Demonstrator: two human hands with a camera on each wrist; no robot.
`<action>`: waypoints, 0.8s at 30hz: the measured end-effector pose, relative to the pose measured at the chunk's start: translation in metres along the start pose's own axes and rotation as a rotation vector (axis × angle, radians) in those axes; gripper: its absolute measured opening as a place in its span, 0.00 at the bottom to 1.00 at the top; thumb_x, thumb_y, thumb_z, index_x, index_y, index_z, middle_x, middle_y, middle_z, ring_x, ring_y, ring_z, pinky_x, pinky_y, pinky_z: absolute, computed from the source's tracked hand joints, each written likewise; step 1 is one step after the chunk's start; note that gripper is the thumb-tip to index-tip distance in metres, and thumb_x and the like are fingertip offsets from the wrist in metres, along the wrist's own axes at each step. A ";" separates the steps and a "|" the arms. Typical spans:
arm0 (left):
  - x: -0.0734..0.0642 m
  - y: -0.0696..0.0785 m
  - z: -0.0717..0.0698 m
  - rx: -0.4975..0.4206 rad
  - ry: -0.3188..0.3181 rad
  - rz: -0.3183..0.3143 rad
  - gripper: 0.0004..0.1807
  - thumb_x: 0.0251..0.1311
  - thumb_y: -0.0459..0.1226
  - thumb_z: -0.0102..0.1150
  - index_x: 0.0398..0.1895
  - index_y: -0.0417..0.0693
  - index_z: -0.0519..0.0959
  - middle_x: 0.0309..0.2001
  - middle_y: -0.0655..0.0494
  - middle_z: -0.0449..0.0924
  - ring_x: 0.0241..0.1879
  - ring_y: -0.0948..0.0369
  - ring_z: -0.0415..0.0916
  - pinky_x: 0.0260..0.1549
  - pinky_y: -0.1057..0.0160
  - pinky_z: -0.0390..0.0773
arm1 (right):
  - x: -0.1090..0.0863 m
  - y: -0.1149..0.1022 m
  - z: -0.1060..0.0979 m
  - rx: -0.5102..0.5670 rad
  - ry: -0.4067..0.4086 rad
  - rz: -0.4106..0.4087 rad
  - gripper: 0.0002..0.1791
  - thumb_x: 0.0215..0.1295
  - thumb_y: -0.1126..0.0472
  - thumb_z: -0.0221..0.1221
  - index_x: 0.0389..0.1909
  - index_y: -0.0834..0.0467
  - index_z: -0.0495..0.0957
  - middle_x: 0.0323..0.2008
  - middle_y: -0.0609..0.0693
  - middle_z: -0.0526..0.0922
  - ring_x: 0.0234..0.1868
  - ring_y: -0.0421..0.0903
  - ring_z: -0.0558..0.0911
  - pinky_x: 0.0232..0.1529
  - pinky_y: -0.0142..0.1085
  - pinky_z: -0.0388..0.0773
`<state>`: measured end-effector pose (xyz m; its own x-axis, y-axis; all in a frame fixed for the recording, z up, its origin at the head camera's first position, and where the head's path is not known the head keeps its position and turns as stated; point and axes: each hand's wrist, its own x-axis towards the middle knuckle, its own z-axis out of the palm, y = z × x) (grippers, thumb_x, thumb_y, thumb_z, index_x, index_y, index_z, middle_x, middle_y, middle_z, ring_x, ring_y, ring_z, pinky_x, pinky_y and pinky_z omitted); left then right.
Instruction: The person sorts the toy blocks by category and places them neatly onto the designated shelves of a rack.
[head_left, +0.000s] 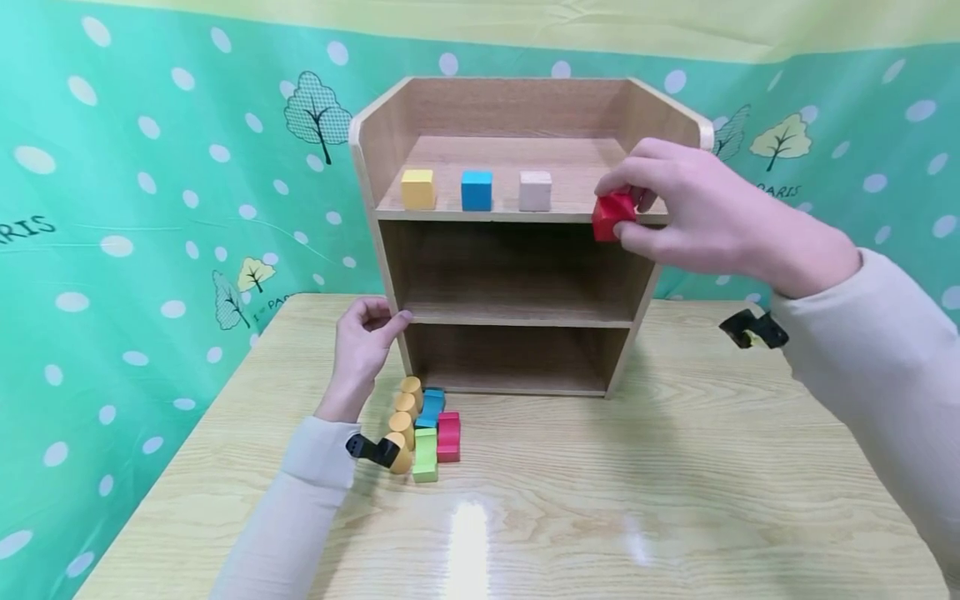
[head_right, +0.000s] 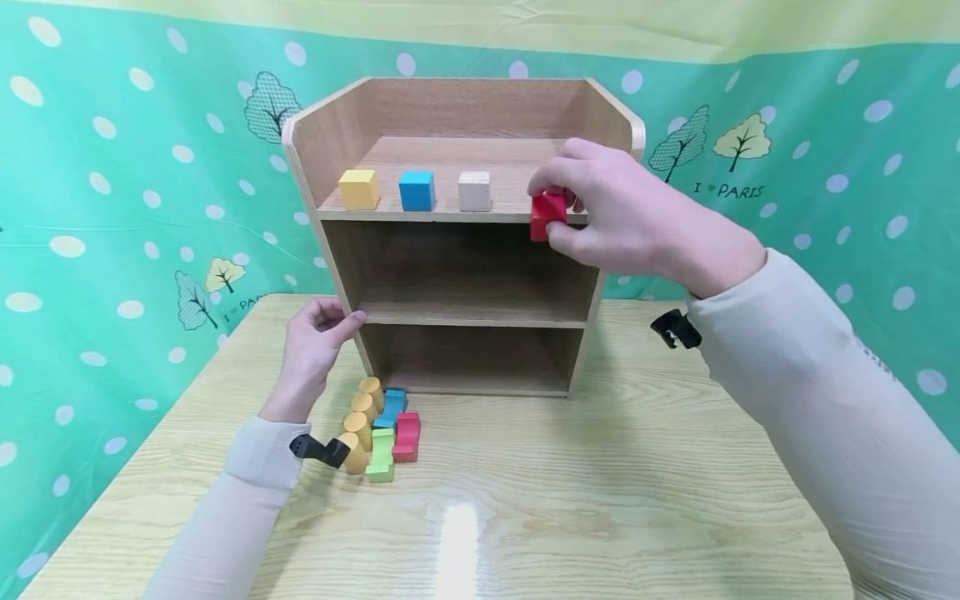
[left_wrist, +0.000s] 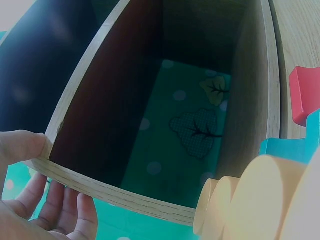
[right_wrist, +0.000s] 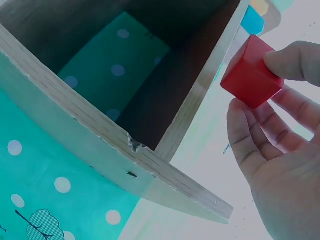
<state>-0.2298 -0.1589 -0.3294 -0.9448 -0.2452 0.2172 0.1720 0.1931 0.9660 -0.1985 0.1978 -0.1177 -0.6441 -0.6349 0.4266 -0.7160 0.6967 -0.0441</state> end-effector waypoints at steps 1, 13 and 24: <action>0.000 0.000 0.000 0.003 -0.001 -0.001 0.21 0.56 0.41 0.68 0.49 0.43 0.74 0.44 0.51 0.74 0.45 0.56 0.71 0.43 0.66 0.75 | 0.002 0.001 -0.001 0.000 0.000 0.003 0.17 0.58 0.68 0.59 0.50 0.61 0.77 0.39 0.50 0.74 0.38 0.44 0.74 0.39 0.37 0.69; 0.000 -0.001 -0.001 0.009 -0.003 0.009 0.21 0.56 0.41 0.67 0.49 0.43 0.73 0.45 0.51 0.74 0.45 0.56 0.70 0.44 0.66 0.74 | 0.021 0.009 -0.003 -0.006 -0.058 0.095 0.17 0.62 0.65 0.56 0.53 0.58 0.74 0.43 0.53 0.72 0.40 0.50 0.73 0.40 0.40 0.68; 0.000 0.000 0.000 0.005 0.001 -0.001 0.21 0.56 0.40 0.68 0.48 0.43 0.73 0.44 0.51 0.74 0.45 0.56 0.70 0.44 0.66 0.74 | 0.032 0.013 0.003 0.015 -0.093 0.139 0.19 0.63 0.64 0.55 0.56 0.58 0.73 0.47 0.55 0.72 0.43 0.53 0.75 0.46 0.47 0.72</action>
<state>-0.2301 -0.1585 -0.3293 -0.9447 -0.2466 0.2162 0.1694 0.1976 0.9655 -0.2295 0.1849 -0.1075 -0.7590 -0.5613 0.3298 -0.6215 0.7755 -0.1105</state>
